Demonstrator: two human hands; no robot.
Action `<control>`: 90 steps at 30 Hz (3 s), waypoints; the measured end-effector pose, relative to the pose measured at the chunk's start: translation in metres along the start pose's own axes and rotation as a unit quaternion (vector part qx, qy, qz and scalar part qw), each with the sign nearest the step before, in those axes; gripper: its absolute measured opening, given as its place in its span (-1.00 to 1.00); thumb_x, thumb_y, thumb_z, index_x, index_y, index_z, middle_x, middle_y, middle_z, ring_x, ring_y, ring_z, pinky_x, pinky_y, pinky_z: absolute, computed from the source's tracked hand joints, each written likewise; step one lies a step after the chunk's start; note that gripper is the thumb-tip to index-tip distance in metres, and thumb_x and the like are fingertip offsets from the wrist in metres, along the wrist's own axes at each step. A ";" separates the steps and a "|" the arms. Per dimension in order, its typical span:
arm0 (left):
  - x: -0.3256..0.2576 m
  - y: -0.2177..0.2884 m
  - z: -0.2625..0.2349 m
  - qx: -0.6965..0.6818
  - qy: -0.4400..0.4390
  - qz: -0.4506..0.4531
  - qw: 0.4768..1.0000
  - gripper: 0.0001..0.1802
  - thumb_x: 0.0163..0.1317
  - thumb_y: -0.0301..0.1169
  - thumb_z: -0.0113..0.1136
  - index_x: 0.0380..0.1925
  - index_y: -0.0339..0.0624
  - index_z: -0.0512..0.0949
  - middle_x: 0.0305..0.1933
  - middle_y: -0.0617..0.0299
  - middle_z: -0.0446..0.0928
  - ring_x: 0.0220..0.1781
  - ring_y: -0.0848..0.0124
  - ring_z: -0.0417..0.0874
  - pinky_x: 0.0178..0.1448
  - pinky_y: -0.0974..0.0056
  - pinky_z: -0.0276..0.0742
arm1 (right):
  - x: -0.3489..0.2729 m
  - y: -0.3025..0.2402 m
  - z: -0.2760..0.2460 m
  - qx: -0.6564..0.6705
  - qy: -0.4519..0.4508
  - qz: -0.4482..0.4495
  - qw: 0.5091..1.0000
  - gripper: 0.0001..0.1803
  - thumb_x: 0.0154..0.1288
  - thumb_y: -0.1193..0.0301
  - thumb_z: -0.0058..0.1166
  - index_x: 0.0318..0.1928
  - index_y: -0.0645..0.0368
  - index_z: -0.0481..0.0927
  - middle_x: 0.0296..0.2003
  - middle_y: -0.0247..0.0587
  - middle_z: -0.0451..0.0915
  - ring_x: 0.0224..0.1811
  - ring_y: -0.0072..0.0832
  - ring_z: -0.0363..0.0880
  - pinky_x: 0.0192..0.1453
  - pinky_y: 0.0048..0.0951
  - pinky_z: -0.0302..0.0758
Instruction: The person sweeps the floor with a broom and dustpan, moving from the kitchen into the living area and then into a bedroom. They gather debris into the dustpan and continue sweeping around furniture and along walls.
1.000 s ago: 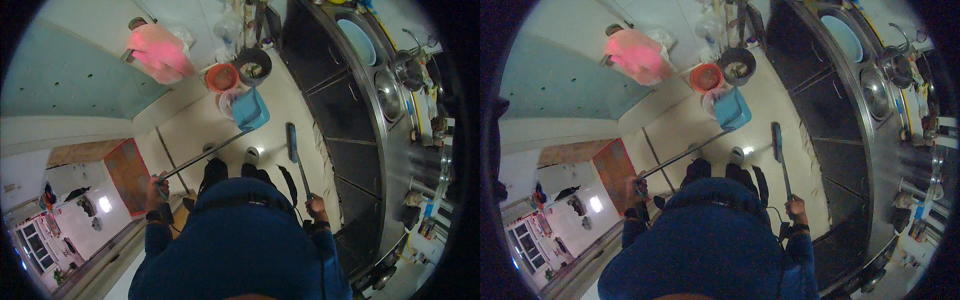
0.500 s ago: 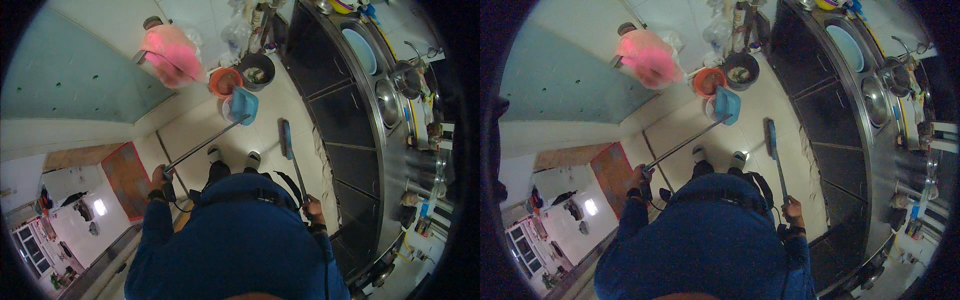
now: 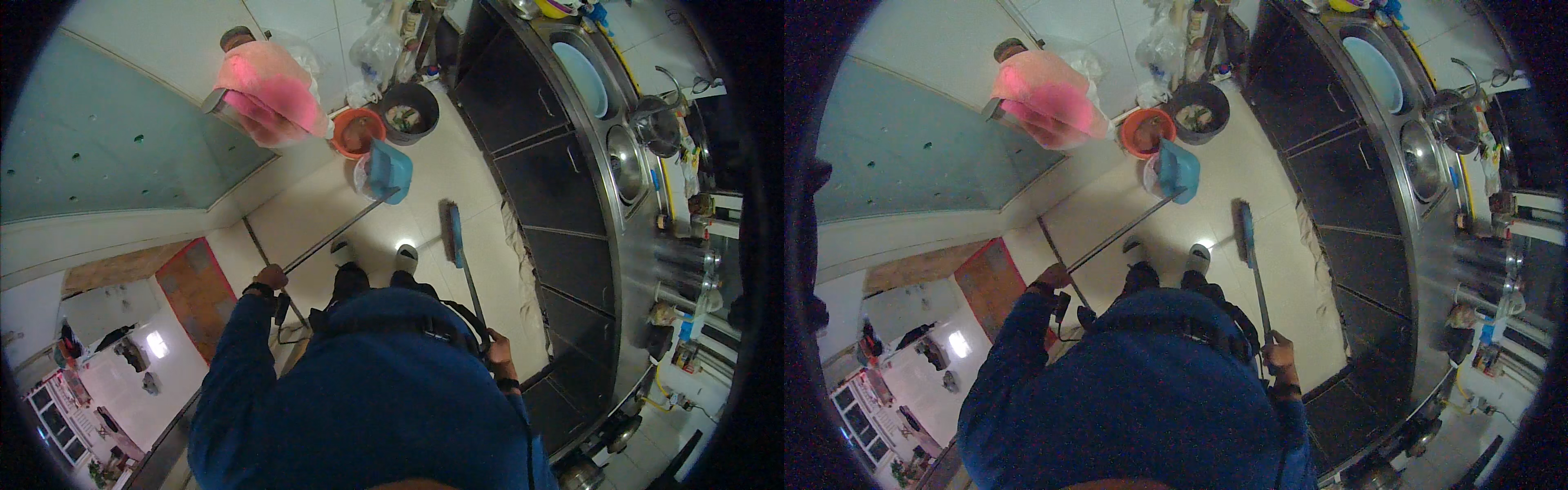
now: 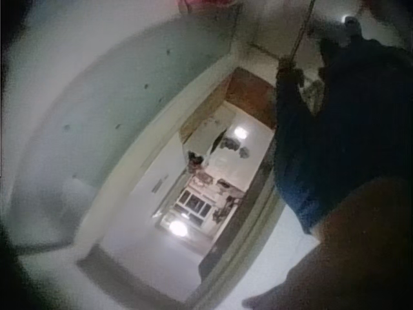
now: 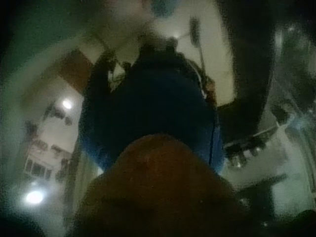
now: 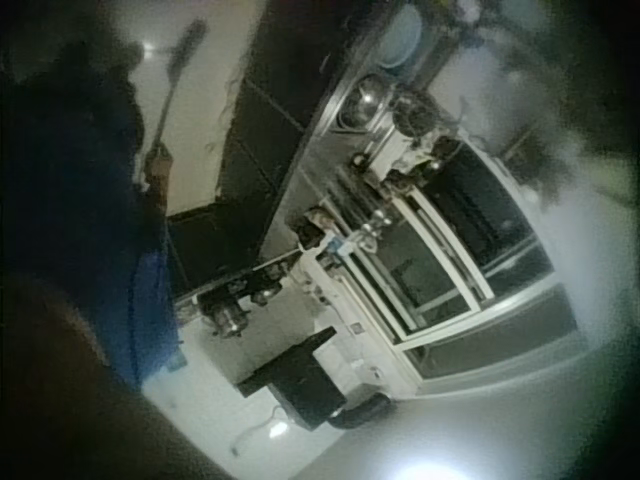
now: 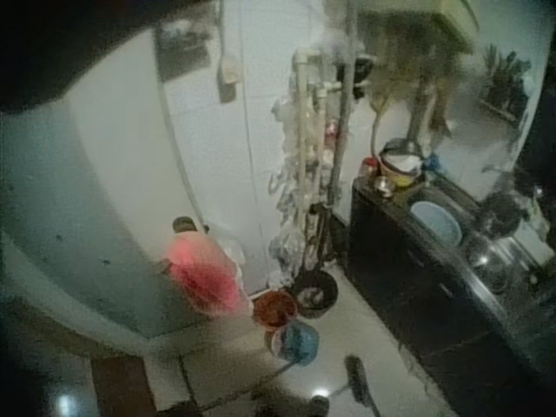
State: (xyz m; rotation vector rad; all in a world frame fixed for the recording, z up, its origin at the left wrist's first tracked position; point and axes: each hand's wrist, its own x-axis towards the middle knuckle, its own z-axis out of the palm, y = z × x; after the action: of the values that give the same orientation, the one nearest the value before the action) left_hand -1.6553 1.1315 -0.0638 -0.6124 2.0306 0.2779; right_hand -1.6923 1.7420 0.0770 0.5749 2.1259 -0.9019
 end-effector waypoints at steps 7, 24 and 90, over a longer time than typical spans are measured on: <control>-0.027 0.011 0.020 -0.093 0.006 0.160 0.983 -0.35 0.10 0.15 0.04 -0.50 -0.37 0.54 -0.41 -0.21 0.52 -0.26 -0.09 0.55 -0.14 -0.07 0.43 | -0.020 -0.003 -0.011 -0.034 0.050 -0.012 0.998 -0.34 -0.17 0.58 0.11 0.10 0.31 0.43 -0.65 -0.15 0.47 -0.66 -0.49 0.47 -0.62 -0.40 0.44; -0.056 0.028 0.044 -0.194 -0.026 0.112 0.974 -0.33 0.09 0.16 0.12 -0.77 -0.30 0.46 -0.71 0.09 0.44 -0.62 0.24 0.47 -0.46 0.07 0.35 | -0.027 -0.064 -0.053 -0.374 0.102 -0.067 0.919 -0.34 -0.09 0.43 0.02 0.17 0.01 0.40 -0.37 0.02 0.61 -0.31 -0.03 0.60 -0.24 -0.11 0.51; -0.282 -0.066 0.008 0.091 0.146 -0.114 0.978 -0.64 0.03 -0.02 0.12 -0.44 -0.06 0.65 -0.47 0.03 0.61 -0.40 0.09 0.64 -0.28 0.05 0.55 | 0.012 0.019 -0.102 -0.049 -0.128 0.039 0.990 -0.41 -0.09 0.62 0.04 0.09 0.42 0.39 -0.69 -0.25 0.49 -0.78 -0.56 0.43 -0.75 -0.49 0.38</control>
State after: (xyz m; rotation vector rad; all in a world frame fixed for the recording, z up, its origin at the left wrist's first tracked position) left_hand -1.4983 1.1654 0.1770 -0.7993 2.2078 -0.1435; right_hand -1.7342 1.8318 0.1085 0.4619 1.8908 -0.7797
